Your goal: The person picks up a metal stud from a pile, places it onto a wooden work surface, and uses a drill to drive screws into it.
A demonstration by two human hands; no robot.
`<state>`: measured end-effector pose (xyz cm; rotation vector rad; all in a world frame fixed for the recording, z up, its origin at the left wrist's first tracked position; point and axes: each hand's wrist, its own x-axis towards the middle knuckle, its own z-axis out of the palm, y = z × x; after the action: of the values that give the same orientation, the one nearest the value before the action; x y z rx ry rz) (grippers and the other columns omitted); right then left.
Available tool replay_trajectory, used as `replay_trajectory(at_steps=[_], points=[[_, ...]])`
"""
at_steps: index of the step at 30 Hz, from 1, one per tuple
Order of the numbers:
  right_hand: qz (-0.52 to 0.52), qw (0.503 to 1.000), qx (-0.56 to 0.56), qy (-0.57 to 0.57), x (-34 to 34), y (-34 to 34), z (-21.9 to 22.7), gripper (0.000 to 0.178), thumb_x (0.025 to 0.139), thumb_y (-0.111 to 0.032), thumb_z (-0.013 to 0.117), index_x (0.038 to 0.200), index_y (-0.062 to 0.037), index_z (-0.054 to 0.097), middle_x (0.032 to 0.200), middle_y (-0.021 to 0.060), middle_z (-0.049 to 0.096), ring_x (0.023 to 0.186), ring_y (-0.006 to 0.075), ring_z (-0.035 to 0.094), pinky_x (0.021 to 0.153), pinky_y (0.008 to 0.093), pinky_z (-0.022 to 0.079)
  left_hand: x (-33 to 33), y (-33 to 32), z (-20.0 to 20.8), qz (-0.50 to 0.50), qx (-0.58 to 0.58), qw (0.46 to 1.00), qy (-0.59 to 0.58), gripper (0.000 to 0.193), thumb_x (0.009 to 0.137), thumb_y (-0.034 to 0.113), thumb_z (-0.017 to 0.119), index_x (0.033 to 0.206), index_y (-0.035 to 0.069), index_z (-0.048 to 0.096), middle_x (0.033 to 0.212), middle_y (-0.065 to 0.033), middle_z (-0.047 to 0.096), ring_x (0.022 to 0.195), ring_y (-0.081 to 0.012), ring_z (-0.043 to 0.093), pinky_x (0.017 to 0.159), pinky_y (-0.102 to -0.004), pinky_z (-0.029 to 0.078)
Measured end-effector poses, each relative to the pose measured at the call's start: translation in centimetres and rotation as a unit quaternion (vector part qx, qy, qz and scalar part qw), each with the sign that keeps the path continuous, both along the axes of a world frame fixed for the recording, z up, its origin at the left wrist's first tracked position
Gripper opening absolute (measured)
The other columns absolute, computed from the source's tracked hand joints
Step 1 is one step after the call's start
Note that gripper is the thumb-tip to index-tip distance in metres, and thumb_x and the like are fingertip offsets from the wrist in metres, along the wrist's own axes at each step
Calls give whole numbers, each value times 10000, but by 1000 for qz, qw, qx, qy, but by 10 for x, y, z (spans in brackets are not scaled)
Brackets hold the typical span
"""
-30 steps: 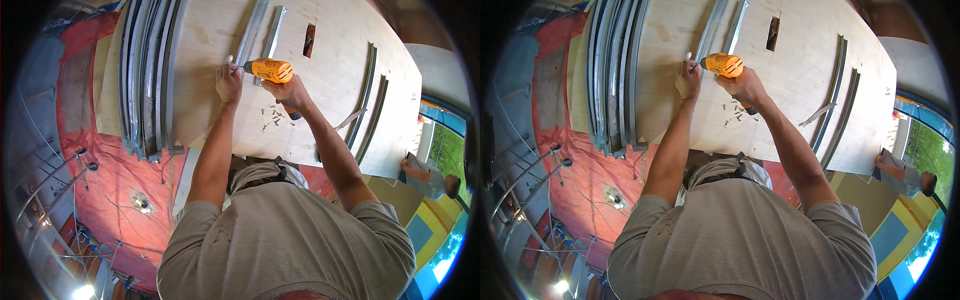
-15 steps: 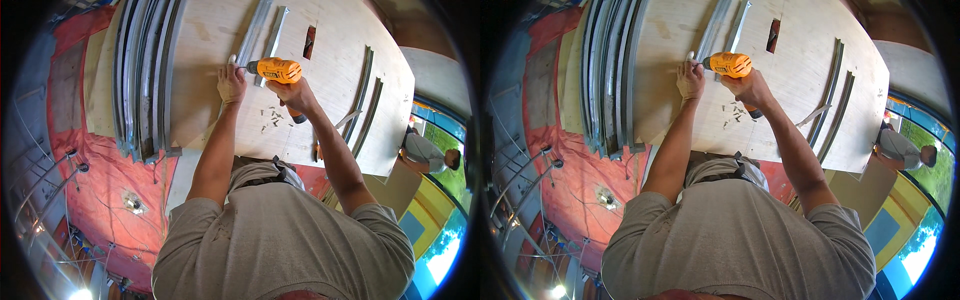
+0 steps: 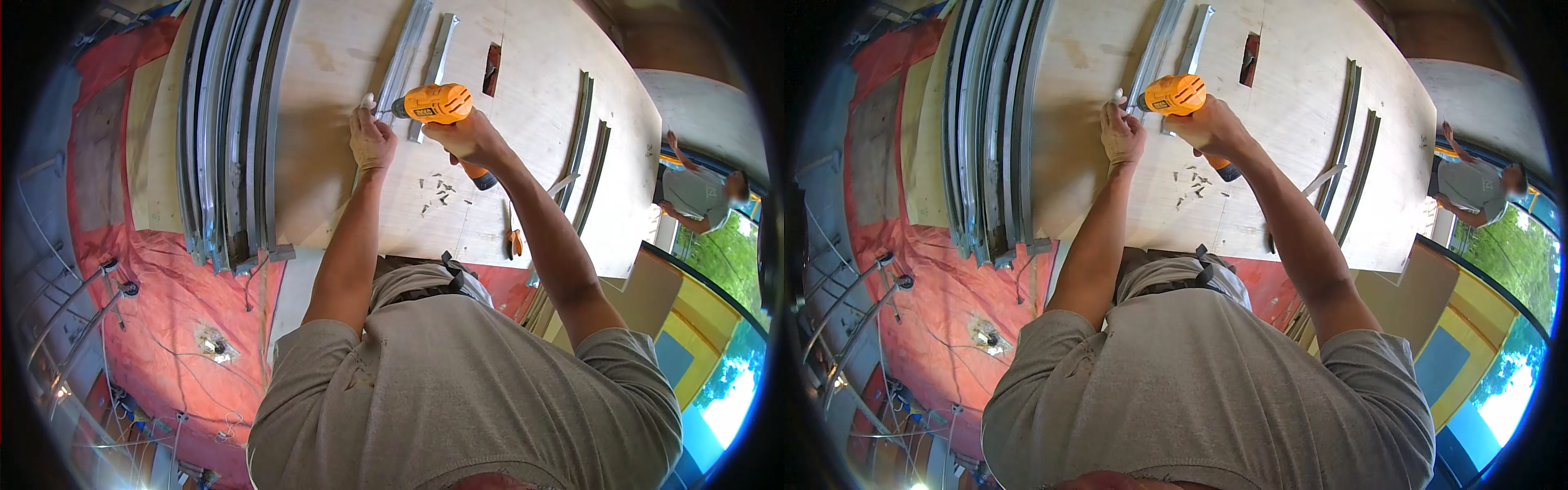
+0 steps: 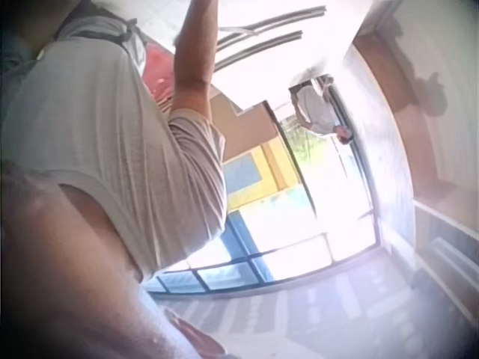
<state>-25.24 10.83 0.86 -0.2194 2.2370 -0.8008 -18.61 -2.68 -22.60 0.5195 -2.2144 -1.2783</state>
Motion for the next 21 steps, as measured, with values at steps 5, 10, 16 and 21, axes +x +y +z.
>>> replay_trajectory(at_steps=[5,10,16,21], points=[[-5,1000,17,1,-1,-5,-6,354,983,-314,665,1198,-36,707,780,86,732,551,205,716,546,355,596,-3,-5,-11,28,0,999,17,525,894,-81,533,1409,12,579,1228,-192,690,1124,-424,650,914,-531,563],[43,995,42,78,12,17,-35,379,959,-326,742,1206,-41,709,899,94,776,793,260,775,730,407,631,-3,-2,-13,36,2,999,2,471,924,-53,543,1386,20,589,1207,-168,698,1051,-394,652,883,-521,555],[-27,995,-1,98,23,14,-28,321,967,-288,754,1180,-49,724,984,112,800,853,258,774,783,401,630,-3,-4,-11,46,-34,998,10,477,936,-25,583,1409,34,586,1169,-135,714,1001,-362,661,880,-503,553],[15,994,11,111,24,9,-24,312,964,-293,745,1168,-58,732,991,118,806,883,293,783,795,407,631,-3,-4,-7,35,-34,999,2,484,927,10,644,1407,46,589,1165,-130,716,1032,-360,673,889,-499,563]])
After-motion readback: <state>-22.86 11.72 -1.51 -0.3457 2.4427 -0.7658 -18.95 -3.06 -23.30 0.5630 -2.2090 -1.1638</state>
